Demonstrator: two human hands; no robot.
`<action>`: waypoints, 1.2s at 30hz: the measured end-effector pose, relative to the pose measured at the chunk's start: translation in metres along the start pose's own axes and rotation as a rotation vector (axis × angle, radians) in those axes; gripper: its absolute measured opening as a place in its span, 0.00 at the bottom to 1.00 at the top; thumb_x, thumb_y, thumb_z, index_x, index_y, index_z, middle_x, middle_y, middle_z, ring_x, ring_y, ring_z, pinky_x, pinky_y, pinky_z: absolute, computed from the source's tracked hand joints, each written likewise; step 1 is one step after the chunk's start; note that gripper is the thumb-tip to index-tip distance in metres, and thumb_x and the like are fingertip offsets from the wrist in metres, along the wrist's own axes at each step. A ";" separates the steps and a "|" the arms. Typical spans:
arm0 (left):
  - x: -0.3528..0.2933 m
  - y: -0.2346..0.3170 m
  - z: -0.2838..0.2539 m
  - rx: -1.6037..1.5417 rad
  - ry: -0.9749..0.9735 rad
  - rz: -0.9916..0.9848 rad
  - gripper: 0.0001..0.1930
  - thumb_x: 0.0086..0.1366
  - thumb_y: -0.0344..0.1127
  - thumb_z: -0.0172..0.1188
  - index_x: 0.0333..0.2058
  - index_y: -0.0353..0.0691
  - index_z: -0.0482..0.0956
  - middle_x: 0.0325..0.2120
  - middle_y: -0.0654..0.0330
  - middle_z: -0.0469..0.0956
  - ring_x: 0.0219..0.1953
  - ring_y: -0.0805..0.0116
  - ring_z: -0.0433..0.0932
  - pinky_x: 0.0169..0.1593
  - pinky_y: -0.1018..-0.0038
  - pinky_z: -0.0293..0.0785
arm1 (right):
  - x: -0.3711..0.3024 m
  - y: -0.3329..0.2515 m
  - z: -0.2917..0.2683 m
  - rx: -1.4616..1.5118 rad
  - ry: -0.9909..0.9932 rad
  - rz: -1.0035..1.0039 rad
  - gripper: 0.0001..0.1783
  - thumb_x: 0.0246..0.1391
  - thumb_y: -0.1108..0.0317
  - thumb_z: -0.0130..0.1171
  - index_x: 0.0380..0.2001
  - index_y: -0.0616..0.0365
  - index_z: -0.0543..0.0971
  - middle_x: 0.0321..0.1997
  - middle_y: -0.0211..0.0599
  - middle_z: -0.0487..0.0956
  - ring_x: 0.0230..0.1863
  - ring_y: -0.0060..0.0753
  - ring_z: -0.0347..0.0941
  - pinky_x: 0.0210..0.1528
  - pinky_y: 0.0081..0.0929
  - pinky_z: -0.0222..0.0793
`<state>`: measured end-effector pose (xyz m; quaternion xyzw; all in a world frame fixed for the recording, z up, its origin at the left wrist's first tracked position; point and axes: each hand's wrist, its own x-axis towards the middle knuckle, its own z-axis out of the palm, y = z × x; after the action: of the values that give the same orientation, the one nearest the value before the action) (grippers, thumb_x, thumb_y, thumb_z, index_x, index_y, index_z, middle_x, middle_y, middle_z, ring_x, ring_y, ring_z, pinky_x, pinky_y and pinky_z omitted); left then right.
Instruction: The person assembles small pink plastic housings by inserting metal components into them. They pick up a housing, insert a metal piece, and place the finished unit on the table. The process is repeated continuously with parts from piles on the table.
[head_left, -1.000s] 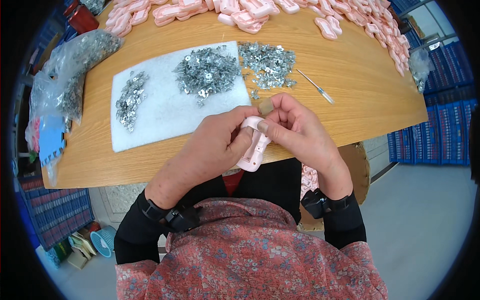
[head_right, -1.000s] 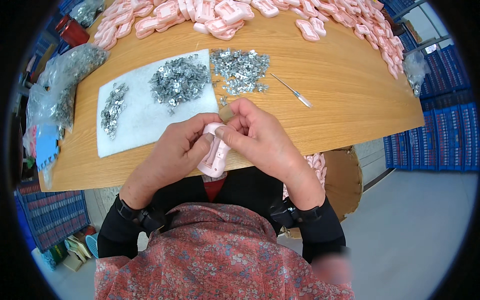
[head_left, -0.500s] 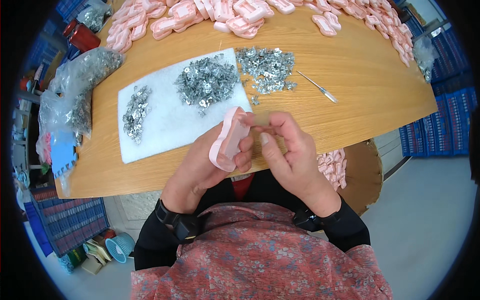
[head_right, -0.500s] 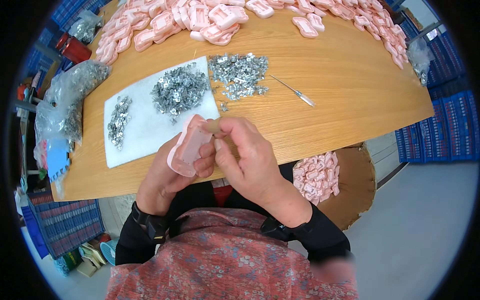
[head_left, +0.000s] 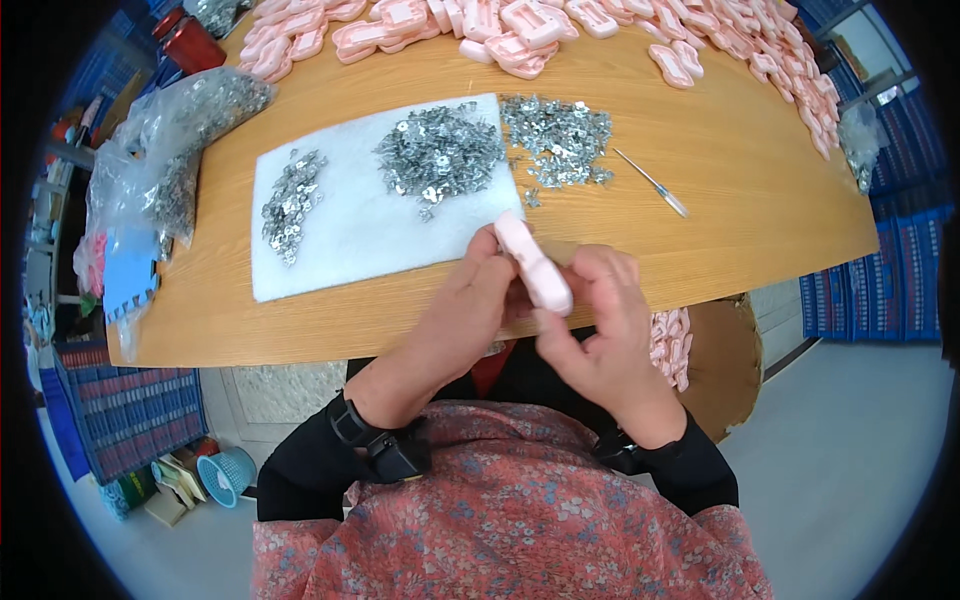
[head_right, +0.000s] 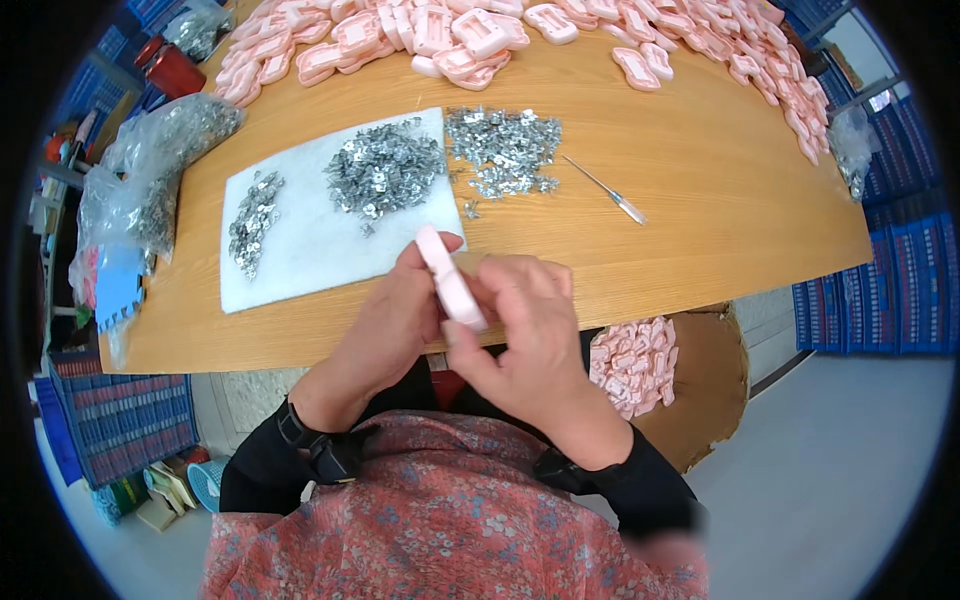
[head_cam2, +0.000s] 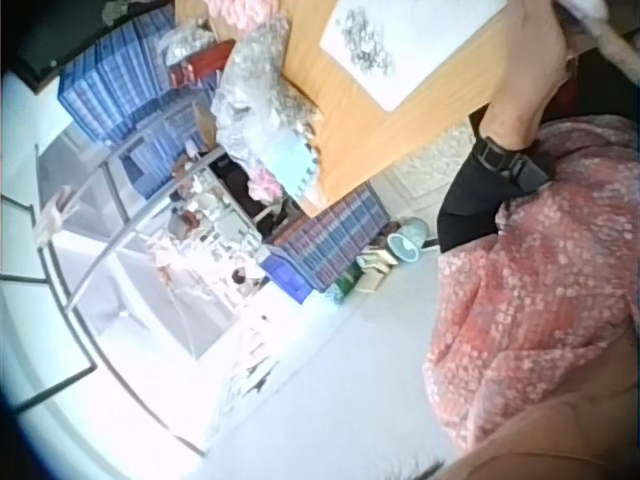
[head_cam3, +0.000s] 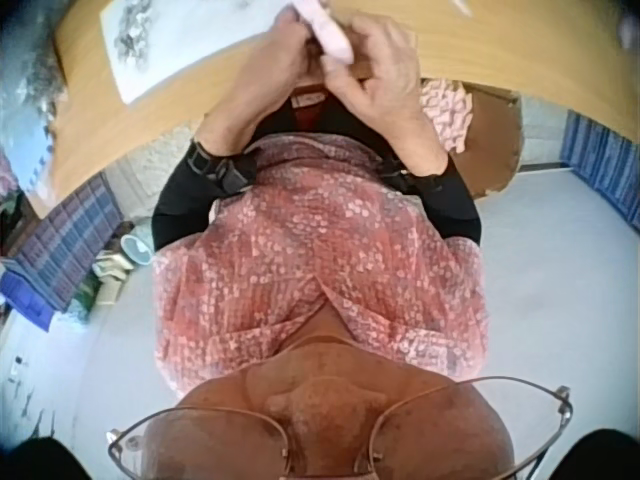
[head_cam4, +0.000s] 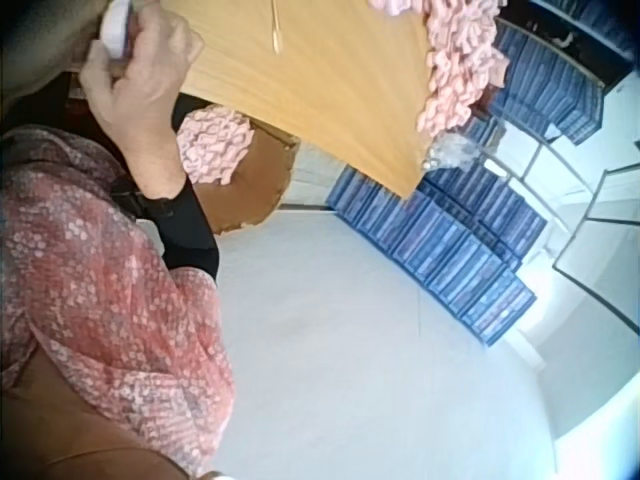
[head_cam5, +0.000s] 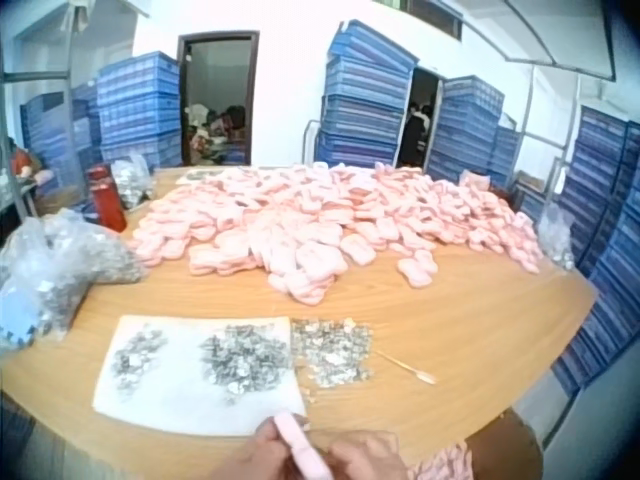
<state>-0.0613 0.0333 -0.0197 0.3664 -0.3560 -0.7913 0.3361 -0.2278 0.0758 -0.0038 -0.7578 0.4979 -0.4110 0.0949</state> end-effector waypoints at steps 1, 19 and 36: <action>-0.001 -0.002 0.000 -0.001 -0.011 0.005 0.20 0.74 0.37 0.43 0.61 0.37 0.59 0.46 0.56 0.75 0.45 0.68 0.79 0.48 0.72 0.76 | -0.001 0.002 -0.006 0.042 -0.015 0.036 0.23 0.47 0.67 0.65 0.46 0.63 0.74 0.41 0.45 0.78 0.42 0.49 0.73 0.46 0.41 0.64; -0.061 0.033 -0.078 -0.141 -0.289 -0.183 0.31 0.74 0.54 0.45 0.69 0.48 0.53 0.42 0.53 0.76 0.35 0.65 0.81 0.41 0.69 0.81 | 0.071 -0.006 0.048 0.256 -0.245 0.189 0.13 0.55 0.75 0.62 0.44 0.59 0.78 0.32 0.35 0.79 0.34 0.28 0.78 0.36 0.26 0.74; -0.061 0.032 -0.100 -0.367 -0.096 0.050 0.33 0.74 0.54 0.42 0.70 0.46 0.50 0.39 0.48 0.78 0.37 0.58 0.82 0.38 0.62 0.84 | 0.078 -0.006 0.070 0.373 -0.200 0.403 0.12 0.52 0.77 0.62 0.41 0.59 0.75 0.31 0.28 0.79 0.29 0.15 0.70 0.34 0.19 0.69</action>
<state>0.0595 0.0335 -0.0210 0.2520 -0.2303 -0.8509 0.3994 -0.1608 -0.0051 -0.0047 -0.6499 0.5424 -0.3914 0.3609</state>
